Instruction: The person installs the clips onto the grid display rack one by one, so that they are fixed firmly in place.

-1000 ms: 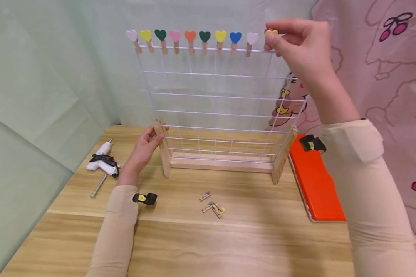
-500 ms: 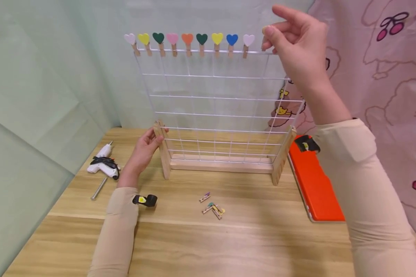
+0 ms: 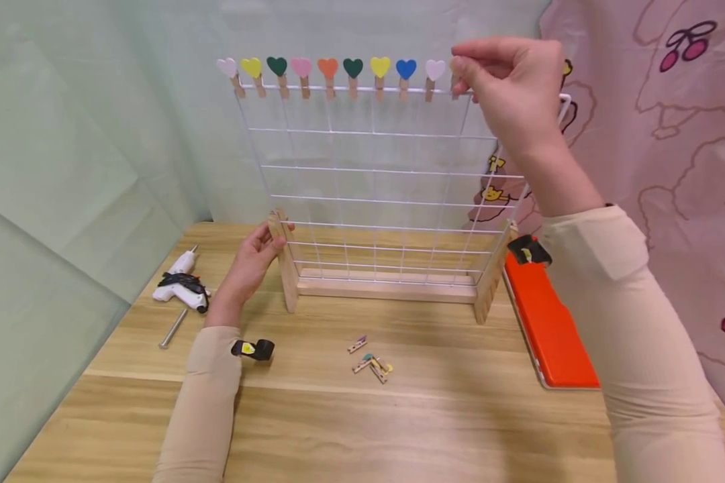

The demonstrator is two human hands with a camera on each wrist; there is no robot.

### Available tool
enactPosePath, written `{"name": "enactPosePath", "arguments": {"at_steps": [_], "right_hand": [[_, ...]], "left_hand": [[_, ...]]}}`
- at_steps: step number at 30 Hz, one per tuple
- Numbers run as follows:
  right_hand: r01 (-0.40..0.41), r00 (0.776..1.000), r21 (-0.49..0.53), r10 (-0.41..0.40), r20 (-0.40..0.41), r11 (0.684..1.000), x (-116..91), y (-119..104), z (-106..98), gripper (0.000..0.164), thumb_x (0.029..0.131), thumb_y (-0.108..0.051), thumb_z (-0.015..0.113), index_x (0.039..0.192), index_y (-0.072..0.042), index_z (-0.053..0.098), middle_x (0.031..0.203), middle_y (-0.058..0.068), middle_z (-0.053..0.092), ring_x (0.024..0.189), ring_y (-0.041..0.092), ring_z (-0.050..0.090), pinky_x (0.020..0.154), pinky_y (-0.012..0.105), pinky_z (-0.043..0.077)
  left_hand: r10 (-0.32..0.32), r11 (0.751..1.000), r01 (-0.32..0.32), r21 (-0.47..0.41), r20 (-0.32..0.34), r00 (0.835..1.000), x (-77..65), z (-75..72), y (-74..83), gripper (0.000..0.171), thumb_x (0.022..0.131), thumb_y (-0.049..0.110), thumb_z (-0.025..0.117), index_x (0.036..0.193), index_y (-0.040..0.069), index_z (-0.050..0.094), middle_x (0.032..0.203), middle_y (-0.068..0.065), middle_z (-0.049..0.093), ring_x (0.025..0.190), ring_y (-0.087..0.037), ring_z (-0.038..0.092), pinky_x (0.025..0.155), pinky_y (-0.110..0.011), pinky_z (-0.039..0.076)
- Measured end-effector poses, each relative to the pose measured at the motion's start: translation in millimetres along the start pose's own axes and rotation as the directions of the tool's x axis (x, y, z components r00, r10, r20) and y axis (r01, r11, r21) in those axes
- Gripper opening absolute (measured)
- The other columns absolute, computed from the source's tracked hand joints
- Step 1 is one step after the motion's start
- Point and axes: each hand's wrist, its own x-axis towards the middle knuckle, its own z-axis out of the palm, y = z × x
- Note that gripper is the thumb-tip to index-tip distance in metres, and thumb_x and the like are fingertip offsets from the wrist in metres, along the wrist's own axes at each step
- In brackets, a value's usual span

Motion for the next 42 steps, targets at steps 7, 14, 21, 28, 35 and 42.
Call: {"name": "enactPosePath", "arguments": {"at_steps": [7, 14, 21, 28, 35, 42], "right_hand": [[0.004, 1.000, -0.085, -0.004, 0.005, 0.996, -1.8, 0.4, -1.2, 0.021, 0.073, -0.016, 0.065, 0.088, -0.001, 0.069, 0.077, 0.000, 0.066, 0.059, 0.012, 0.058, 0.058, 0.013, 0.045], [-0.013, 1.000, -0.044, 0.013, 0.007, 0.999, -1.7, -0.9, -0.1, 0.023, 0.070, -0.016, 0.068, 0.087, 0.000, 0.069, 0.077, 0.001, 0.067, 0.058, 0.013, 0.059, 0.056, 0.013, 0.046], [-0.045, 0.998, -0.050, 0.047, 0.034, 0.998, -5.3, -0.7, -4.2, 0.027, 0.070, -0.018, 0.068, 0.092, -0.001, 0.067, 0.081, 0.002, 0.066, 0.064, 0.014, 0.059, 0.057, 0.013, 0.046], [-0.057, 0.997, -0.119, 0.062, 0.038, 0.991, -10.2, 0.5, -5.1, 0.032, 0.073, -0.024, 0.064, 0.099, -0.006, 0.066, 0.085, 0.000, 0.065, 0.068, 0.012, 0.058, 0.064, 0.013, 0.045], [-0.043, 0.997, -0.187, 0.054, 0.055, 0.981, -14.0, -4.0, -4.2, 0.030, 0.076, -0.026, 0.062, 0.101, -0.010, 0.065, 0.079, -0.001, 0.064, 0.063, 0.011, 0.054, 0.053, 0.012, 0.042], [-0.056, 0.995, -0.269, 0.075, 0.061, 0.962, -13.5, -1.6, -4.9, 0.032, 0.078, -0.028, 0.060, 0.107, -0.017, 0.063, 0.079, -0.002, 0.062, 0.059, 0.008, 0.053, 0.035, 0.016, 0.028]], "left_hand": [[0.009, 1.000, -0.009, 0.006, -0.009, 1.000, 6.1, -2.9, -11.3, 0.044, 0.084, 0.028, 0.054, 0.126, 0.015, 0.043, 0.129, -0.002, 0.045, 0.122, -0.010, 0.035, 0.101, -0.034, 0.029], [0.009, 1.000, -0.008, 0.016, -0.016, 1.000, 6.0, -3.1, -12.1, 0.046, 0.084, 0.029, 0.054, 0.127, 0.016, 0.042, 0.129, -0.002, 0.045, 0.122, -0.010, 0.035, 0.101, -0.034, 0.029], [0.000, 1.000, 0.000, 0.011, -0.009, 1.000, 7.3, -2.2, -13.9, 0.045, 0.085, 0.028, 0.054, 0.126, 0.015, 0.043, 0.131, -0.002, 0.043, 0.123, -0.010, 0.034, 0.101, -0.034, 0.029], [-0.008, 1.000, 0.008, 0.026, -0.003, 1.000, 2.5, 0.6, -6.8, 0.045, 0.086, 0.025, 0.052, 0.128, 0.013, 0.040, 0.132, -0.005, 0.042, 0.124, -0.013, 0.033, 0.101, -0.035, 0.028], [-0.006, 1.000, 0.006, 0.031, -0.014, 1.000, 4.6, -2.2, -13.2, 0.046, 0.084, 0.031, 0.054, 0.126, 0.017, 0.043, 0.130, 0.000, 0.044, 0.123, -0.009, 0.035, 0.101, -0.034, 0.029], [0.006, 1.000, -0.006, 0.028, -0.013, 1.000, 4.6, -4.1, -12.6, 0.046, 0.084, 0.030, 0.053, 0.127, 0.015, 0.043, 0.130, -0.001, 0.044, 0.123, -0.010, 0.034, 0.101, -0.034, 0.029]]}}
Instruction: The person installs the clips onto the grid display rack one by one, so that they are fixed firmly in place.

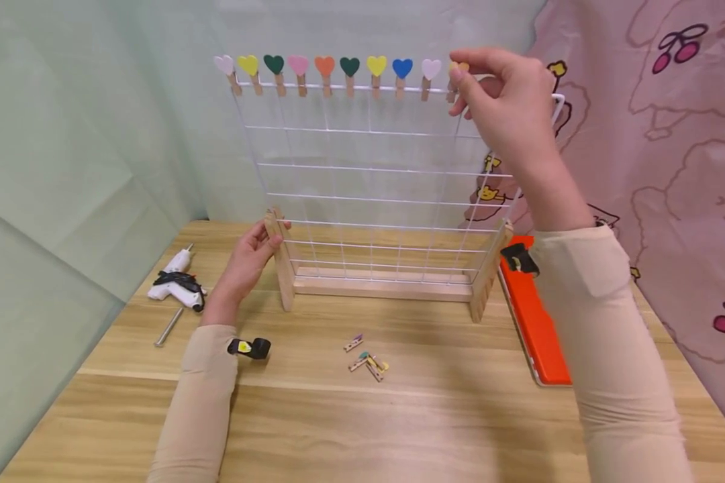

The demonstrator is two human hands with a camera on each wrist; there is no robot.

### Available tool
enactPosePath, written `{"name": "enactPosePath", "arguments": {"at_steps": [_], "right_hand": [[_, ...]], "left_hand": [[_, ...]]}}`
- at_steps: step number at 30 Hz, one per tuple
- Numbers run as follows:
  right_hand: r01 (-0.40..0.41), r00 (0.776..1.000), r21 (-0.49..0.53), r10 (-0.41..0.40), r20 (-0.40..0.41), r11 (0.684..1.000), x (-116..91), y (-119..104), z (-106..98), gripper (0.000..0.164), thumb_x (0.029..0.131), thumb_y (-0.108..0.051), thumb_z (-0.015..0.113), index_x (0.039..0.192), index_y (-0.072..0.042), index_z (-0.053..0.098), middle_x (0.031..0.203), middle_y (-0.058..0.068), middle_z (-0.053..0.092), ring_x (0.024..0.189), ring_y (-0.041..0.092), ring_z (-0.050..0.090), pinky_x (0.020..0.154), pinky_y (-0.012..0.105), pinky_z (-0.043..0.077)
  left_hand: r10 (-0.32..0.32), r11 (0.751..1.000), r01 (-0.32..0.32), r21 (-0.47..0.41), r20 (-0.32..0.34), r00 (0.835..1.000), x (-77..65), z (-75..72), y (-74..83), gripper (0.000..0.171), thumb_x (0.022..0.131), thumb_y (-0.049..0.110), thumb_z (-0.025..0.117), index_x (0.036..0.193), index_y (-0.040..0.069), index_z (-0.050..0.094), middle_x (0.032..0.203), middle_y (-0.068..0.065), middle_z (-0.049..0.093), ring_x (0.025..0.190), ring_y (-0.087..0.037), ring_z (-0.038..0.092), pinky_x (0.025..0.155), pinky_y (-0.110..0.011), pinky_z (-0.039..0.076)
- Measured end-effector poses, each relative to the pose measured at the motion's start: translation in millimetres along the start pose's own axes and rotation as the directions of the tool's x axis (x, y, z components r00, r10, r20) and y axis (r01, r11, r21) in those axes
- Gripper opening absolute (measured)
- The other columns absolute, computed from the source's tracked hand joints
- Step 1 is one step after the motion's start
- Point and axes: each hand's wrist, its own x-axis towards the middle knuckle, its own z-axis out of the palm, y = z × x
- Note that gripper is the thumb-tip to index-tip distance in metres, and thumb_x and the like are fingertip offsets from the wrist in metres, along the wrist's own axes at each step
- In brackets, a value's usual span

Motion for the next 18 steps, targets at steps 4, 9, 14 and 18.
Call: {"name": "enactPosePath", "arguments": {"at_steps": [4, 9, 14, 18], "right_hand": [[0.082, 0.996, -0.014, -0.083, -0.037, 0.997, -7.7, 10.5, 1.0, 0.036, 0.080, -0.020, 0.061, 0.115, -0.019, 0.057, 0.098, 0.000, 0.059, 0.073, 0.008, 0.057, 0.055, 0.010, 0.040], [0.224, 0.967, -0.012, -0.224, -0.120, 0.975, -30.1, 27.0, 2.2, 0.040, 0.080, -0.009, 0.060, 0.119, -0.015, 0.053, 0.114, 0.002, 0.051, 0.088, 0.011, 0.054, 0.078, 0.015, 0.044], [0.341, 0.940, 0.025, -0.341, -0.010, 0.940, -64.0, 63.7, 22.1, 0.035, 0.076, 0.004, 0.062, 0.110, -0.003, 0.058, 0.104, 0.010, 0.059, 0.078, 0.008, 0.056, 0.066, 0.014, 0.046], [0.350, 0.916, -0.026, -0.336, 0.220, 0.937, -100.3, 100.4, 60.8, 0.034, 0.076, -0.002, 0.064, 0.109, -0.005, 0.059, 0.097, 0.008, 0.063, 0.070, 0.005, 0.057, 0.058, 0.014, 0.045]], "left_hand": [[0.008, 1.000, -0.008, -0.007, 0.006, 1.000, -0.1, 0.7, -0.2, 0.047, 0.085, 0.029, 0.054, 0.128, 0.014, 0.041, 0.130, -0.003, 0.044, 0.123, -0.011, 0.034, 0.101, -0.034, 0.029], [0.008, 1.000, -0.008, -0.007, 0.007, 1.000, 0.4, 1.5, 0.6, 0.046, 0.085, 0.028, 0.053, 0.127, 0.015, 0.042, 0.130, -0.003, 0.044, 0.123, -0.011, 0.034, 0.101, -0.033, 0.029], [-0.001, 1.000, 0.001, 0.000, 0.002, 1.000, 1.3, 1.7, 1.6, 0.044, 0.085, 0.030, 0.053, 0.126, 0.016, 0.044, 0.130, -0.001, 0.044, 0.123, -0.009, 0.034, 0.101, -0.033, 0.029], [-0.011, 1.000, 0.011, 0.005, 0.002, 1.000, 0.3, 0.4, 0.2, 0.044, 0.085, 0.030, 0.052, 0.126, 0.018, 0.043, 0.130, 0.000, 0.044, 0.123, -0.009, 0.034, 0.101, -0.033, 0.028]]}}
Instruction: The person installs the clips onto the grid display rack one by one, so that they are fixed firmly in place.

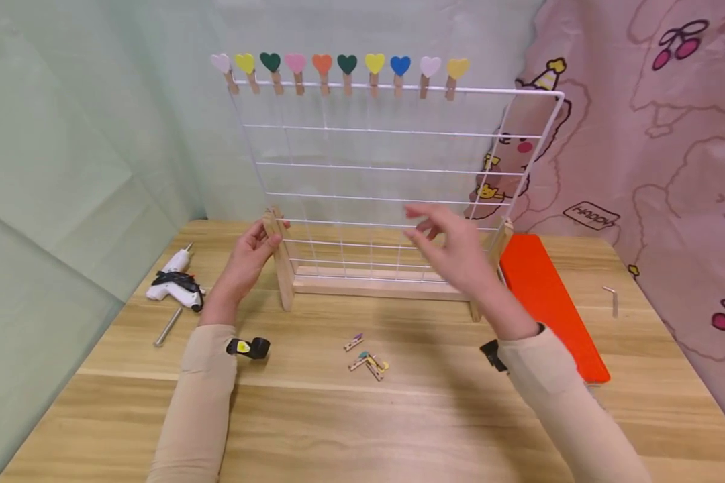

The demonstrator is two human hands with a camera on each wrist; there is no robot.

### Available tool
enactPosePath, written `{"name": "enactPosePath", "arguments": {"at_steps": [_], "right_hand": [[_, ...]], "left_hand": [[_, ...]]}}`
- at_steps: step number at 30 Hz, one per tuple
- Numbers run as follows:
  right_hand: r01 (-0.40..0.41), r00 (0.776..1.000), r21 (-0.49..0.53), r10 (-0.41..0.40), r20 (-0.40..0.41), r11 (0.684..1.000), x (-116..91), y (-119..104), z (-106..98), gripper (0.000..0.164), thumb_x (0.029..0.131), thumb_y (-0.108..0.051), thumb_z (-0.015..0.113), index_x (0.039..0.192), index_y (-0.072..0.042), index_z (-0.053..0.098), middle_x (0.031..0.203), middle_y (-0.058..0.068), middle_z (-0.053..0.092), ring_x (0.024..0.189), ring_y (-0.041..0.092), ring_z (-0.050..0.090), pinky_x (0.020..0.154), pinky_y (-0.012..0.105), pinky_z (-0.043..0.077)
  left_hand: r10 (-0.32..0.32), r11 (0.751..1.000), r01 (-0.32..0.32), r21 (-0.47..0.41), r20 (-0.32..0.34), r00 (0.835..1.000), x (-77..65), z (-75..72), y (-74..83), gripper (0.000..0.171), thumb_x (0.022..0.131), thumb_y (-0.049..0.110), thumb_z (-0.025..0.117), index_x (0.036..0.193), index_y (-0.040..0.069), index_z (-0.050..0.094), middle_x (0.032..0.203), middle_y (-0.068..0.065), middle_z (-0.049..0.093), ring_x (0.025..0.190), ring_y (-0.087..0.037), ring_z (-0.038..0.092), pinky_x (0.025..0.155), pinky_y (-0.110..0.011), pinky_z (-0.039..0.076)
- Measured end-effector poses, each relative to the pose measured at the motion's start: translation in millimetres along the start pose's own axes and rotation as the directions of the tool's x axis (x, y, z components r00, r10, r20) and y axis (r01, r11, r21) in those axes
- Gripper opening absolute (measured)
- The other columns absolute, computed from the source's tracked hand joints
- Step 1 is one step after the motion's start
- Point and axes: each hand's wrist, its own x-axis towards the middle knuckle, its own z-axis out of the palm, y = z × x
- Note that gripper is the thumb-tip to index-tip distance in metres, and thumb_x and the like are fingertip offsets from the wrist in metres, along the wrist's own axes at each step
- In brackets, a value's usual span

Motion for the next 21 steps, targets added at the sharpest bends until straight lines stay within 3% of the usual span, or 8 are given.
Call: {"name": "enactPosePath", "arguments": {"at_steps": [2, 4, 7, 11, 15, 21], "right_hand": [[-0.064, 0.991, -0.014, 0.065, 0.119, 0.998, -17.5, 5.5, 25.7, 0.031, 0.079, -0.009, 0.063, 0.110, -0.009, 0.059, 0.092, 0.004, 0.064, 0.067, 0.006, 0.056, 0.056, 0.016, 0.045], [-0.142, 0.961, -0.033, 0.146, 0.233, 0.989, -32.5, 7.9, 48.4, 0.028, 0.081, -0.015, 0.061, 0.109, -0.010, 0.060, 0.087, 0.002, 0.065, 0.065, 0.007, 0.056, 0.054, 0.019, 0.046], [-0.202, 0.898, -0.081, 0.218, 0.382, 0.976, -49.9, 9.7, 74.8, 0.022, 0.083, -0.015, 0.059, 0.104, -0.008, 0.062, 0.080, 0.000, 0.063, 0.064, 0.008, 0.054, 0.053, 0.020, 0.046], [-0.173, 0.807, -0.160, 0.233, 0.543, 0.972, -65.2, 10.7, 96.8, 0.021, 0.082, -0.015, 0.059, 0.100, -0.004, 0.062, 0.078, -0.001, 0.062, 0.067, 0.006, 0.054, 0.057, 0.018, 0.046], [-0.104, 0.750, -0.228, 0.227, 0.622, 0.968, -72.9, 9.7, 109.9, 0.025, 0.083, -0.025, 0.059, 0.098, -0.006, 0.063, 0.078, -0.004, 0.062, 0.067, 0.004, 0.054, 0.061, 0.019, 0.046], [-0.100, 0.669, -0.290, 0.280, 0.688, 0.952, -75.2, 6.0, 120.3, 0.021, 0.083, -0.032, 0.057, 0.091, -0.012, 0.062, 0.074, -0.009, 0.059, 0.064, 0.003, 0.051, 0.060, 0.020, 0.044]], "left_hand": [[-0.005, 1.000, 0.005, -0.003, -0.001, 1.000, -0.5, -1.4, -0.6, 0.045, 0.085, 0.030, 0.052, 0.127, 0.019, 0.042, 0.131, 0.000, 0.043, 0.124, -0.009, 0.033, 0.102, -0.033, 0.028], [-0.006, 1.000, 0.006, -0.014, -0.003, 1.000, -1.0, -2.5, -1.6, 0.045, 0.085, 0.030, 0.052, 0.127, 0.019, 0.042, 0.131, 0.000, 0.043, 0.124, -0.010, 0.033, 0.101, -0.033, 0.028], [-0.002, 1.000, 0.002, -0.018, -0.007, 1.000, -1.7, -3.3, -2.8, 0.045, 0.085, 0.029, 0.052, 0.127, 0.018, 0.042, 0.131, -0.001, 0.043, 0.123, -0.010, 0.034, 0.101, -0.032, 0.029], [0.007, 1.000, -0.008, -0.011, -0.016, 1.000, -2.7, -3.1, -3.1, 0.043, 0.085, 0.029, 0.052, 0.126, 0.017, 0.043, 0.130, -0.002, 0.044, 0.123, -0.010, 0.034, 0.101, -0.033, 0.029], [0.014, 1.000, -0.014, -0.003, -0.018, 1.000, -2.4, -1.9, -2.1, 0.042, 0.085, 0.029, 0.052, 0.124, 0.017, 0.044, 0.130, -0.001, 0.044, 0.123, -0.010, 0.034, 0.101, -0.033, 0.030], [-0.001, 1.000, 0.001, 0.013, -0.009, 1.000, 0.3, 0.0, -0.9, 0.046, 0.084, 0.031, 0.053, 0.127, 0.017, 0.042, 0.131, 0.001, 0.044, 0.123, -0.010, 0.035, 0.100, -0.033, 0.030]]}}
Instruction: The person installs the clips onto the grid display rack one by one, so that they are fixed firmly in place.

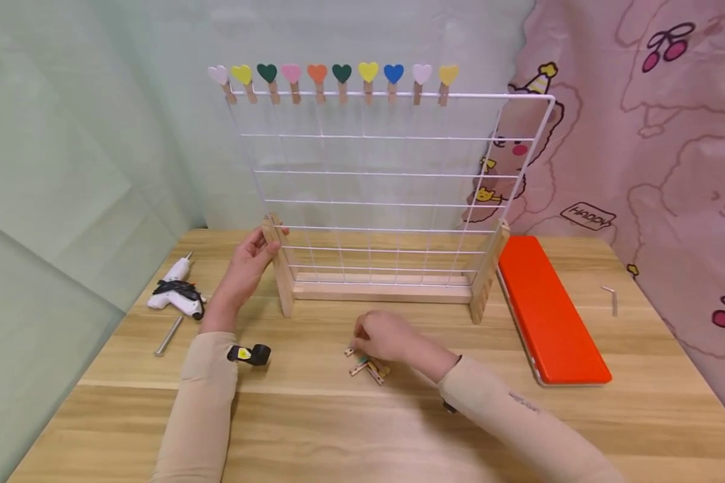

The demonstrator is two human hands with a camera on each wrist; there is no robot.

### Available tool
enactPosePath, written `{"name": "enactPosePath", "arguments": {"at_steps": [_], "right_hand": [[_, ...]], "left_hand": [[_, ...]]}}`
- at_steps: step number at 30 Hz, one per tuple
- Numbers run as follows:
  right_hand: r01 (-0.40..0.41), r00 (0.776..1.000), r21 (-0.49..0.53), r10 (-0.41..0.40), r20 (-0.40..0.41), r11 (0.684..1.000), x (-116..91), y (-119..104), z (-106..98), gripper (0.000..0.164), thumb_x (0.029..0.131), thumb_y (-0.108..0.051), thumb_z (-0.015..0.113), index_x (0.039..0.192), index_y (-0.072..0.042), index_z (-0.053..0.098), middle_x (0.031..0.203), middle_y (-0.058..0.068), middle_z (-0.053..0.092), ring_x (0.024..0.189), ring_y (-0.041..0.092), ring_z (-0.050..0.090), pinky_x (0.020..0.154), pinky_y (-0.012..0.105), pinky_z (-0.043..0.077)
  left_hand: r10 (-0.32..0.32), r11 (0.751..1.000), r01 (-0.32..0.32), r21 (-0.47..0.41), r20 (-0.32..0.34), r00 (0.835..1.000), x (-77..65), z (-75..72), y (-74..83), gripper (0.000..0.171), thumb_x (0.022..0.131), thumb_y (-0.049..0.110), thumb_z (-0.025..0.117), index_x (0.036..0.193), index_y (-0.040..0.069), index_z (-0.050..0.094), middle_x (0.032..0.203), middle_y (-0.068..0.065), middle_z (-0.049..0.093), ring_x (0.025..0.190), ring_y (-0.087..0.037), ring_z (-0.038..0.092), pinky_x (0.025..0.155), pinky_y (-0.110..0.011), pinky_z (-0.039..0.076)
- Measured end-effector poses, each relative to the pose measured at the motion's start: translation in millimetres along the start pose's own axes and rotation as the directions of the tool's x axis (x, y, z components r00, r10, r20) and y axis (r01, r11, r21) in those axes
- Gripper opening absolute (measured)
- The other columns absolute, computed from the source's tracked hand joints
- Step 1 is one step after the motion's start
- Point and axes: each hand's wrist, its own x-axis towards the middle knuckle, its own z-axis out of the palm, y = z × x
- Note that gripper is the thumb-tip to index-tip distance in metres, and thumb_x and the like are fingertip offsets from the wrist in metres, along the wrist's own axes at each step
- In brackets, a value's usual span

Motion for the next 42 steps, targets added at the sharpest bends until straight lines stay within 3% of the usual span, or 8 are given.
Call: {"name": "enactPosePath", "arguments": {"at_steps": [8, 14, 17, 22, 30, 34, 40, 42], "right_hand": [[0.018, 0.996, 0.001, -0.018, 0.083, 1.000, 6.4, -8.0, -1.0, 0.012, 0.079, -0.028, 0.062, 0.082, -0.016, 0.061, 0.073, -0.009, 0.052, 0.066, 0.004, 0.047, 0.060, 0.020, 0.041], [0.047, 0.991, 0.130, -0.062, 0.116, 0.990, 10.5, -8.2, -2.4, 0.008, 0.078, -0.014, 0.065, 0.083, -0.009, 0.063, 0.074, -0.005, 0.059, 0.068, 0.006, 0.052, 0.063, 0.019, 0.044], [0.009, 0.990, 0.211, -0.039, 0.137, 0.978, 11.8, -6.3, -2.5, 0.009, 0.076, -0.010, 0.066, 0.084, -0.006, 0.063, 0.074, -0.003, 0.061, 0.068, 0.006, 0.054, 0.063, 0.018, 0.046], [-0.033, 0.991, 0.287, -0.007, 0.137, 0.957, 12.0, -0.8, -2.3, 0.009, 0.074, -0.011, 0.068, 0.081, -0.008, 0.064, 0.074, -0.005, 0.061, 0.067, 0.006, 0.055, 0.063, 0.018, 0.046], [-0.020, 0.998, 0.313, -0.002, 0.069, 0.949, 6.8, 9.3, -2.4, 0.009, 0.074, -0.023, 0.068, 0.074, -0.016, 0.062, 0.071, -0.010, 0.059, 0.065, 0.005, 0.053, 0.063, 0.021, 0.045], [0.014, 0.997, 0.405, -0.042, 0.062, 0.914, 3.5, 13.6, -6.9, 0.012, 0.074, -0.019, 0.068, 0.082, -0.012, 0.063, 0.076, -0.006, 0.062, 0.068, 0.007, 0.057, 0.066, 0.021, 0.048], [0.061, 0.980, 0.590, -0.160, 0.118, 0.805, -7.9, 26.4, -24.6, 0.032, 0.076, -0.020, 0.067, 0.101, -0.001, 0.062, 0.095, 0.009, 0.063, 0.084, 0.012, 0.060, 0.076, 0.023, 0.048], [0.075, 0.979, 0.598, -0.173, 0.108, 0.798, -13.9, 29.7, -39.7, 0.032, 0.076, -0.021, 0.067, 0.101, -0.002, 0.063, 0.097, 0.011, 0.062, 0.086, 0.014, 0.059, 0.078, 0.024, 0.048]], "left_hand": [[-0.016, 1.000, 0.016, 0.008, -0.004, 1.000, -0.7, -1.2, -0.8, 0.045, 0.084, 0.034, 0.053, 0.126, 0.022, 0.044, 0.131, 0.002, 0.043, 0.123, -0.010, 0.035, 0.100, -0.034, 0.030], [-0.004, 1.000, 0.004, 0.018, 0.003, 1.000, -1.0, -0.1, 0.8, 0.043, 0.084, 0.034, 0.053, 0.125, 0.021, 0.045, 0.131, 0.003, 0.043, 0.123, -0.008, 0.034, 0.101, -0.032, 0.030], [-0.004, 1.000, 0.004, 0.017, 0.002, 1.000, -1.0, -0.3, 0.7, 0.043, 0.084, 0.034, 0.053, 0.124, 0.021, 0.045, 0.131, 0.003, 0.043, 0.123, -0.008, 0.034, 0.101, -0.032, 0.029], [-0.006, 1.000, 0.006, 0.009, -0.001, 1.000, -0.5, -0.2, 0.5, 0.043, 0.084, 0.034, 0.053, 0.124, 0.021, 0.045, 0.131, 0.002, 0.043, 0.123, -0.008, 0.033, 0.101, -0.032, 0.029], [-0.007, 1.000, 0.007, 0.019, -0.002, 1.000, 0.2, 0.0, 0.8, 0.046, 0.084, 0.034, 0.052, 0.126, 0.017, 0.043, 0.130, 0.001, 0.044, 0.123, -0.008, 0.034, 0.101, -0.032, 0.029], [-0.007, 1.000, 0.007, 0.001, -0.001, 1.000, 0.1, 0.4, 0.9, 0.046, 0.084, 0.032, 0.052, 0.126, 0.015, 0.043, 0.130, 0.000, 0.045, 0.123, -0.008, 0.035, 0.101, -0.032, 0.029], [0.003, 0.999, -0.003, -0.033, 0.009, 1.000, -0.6, 0.9, 3.0, 0.043, 0.085, 0.028, 0.053, 0.124, 0.015, 0.044, 0.132, -0.005, 0.042, 0.123, -0.010, 0.034, 0.101, -0.033, 0.029], [0.001, 1.000, 0.000, -0.031, 0.015, 1.000, -1.3, 1.3, 5.2, 0.043, 0.085, 0.027, 0.053, 0.125, 0.015, 0.044, 0.132, -0.005, 0.042, 0.124, -0.011, 0.033, 0.101, -0.033, 0.029]]}}
